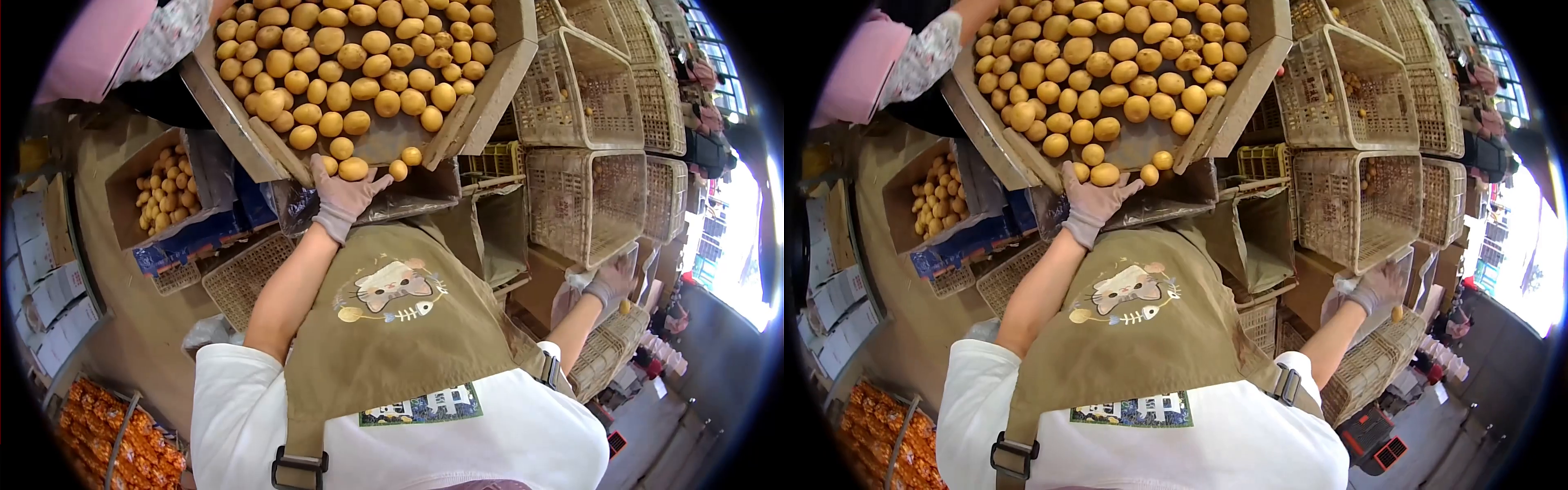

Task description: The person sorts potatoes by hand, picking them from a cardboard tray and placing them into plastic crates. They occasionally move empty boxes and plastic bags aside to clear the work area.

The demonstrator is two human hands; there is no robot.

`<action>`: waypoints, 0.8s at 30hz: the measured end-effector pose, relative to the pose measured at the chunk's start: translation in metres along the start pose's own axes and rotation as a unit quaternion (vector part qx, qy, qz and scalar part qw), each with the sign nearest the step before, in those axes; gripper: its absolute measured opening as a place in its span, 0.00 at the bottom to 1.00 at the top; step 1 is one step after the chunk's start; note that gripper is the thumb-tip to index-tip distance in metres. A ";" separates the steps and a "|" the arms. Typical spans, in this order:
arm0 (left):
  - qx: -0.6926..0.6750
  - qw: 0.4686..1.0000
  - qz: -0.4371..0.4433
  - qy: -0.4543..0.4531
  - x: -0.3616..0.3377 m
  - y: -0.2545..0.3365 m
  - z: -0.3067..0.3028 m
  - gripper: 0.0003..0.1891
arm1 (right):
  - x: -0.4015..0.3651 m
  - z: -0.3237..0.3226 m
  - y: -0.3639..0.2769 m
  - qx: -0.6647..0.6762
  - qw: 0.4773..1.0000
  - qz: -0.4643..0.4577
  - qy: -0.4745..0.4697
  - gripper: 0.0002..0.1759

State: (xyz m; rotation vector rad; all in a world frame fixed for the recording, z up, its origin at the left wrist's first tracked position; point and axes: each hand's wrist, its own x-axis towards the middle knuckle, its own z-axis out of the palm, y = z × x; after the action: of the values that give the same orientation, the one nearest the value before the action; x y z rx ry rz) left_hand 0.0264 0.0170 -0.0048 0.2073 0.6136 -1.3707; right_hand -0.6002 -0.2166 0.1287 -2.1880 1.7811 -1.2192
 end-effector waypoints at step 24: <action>-0.010 0.995 0.052 0.081 0.006 -0.015 -0.010 0.47 | 0.028 0.376 -0.425 -0.112 0.898 -0.193 -0.380 0.48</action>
State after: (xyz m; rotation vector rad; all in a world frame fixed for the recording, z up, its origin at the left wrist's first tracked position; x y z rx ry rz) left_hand 0.0092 0.0138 -0.0133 0.3319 0.7410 -1.2540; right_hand -0.0342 -0.2560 0.1021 -2.6841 1.2284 -0.0805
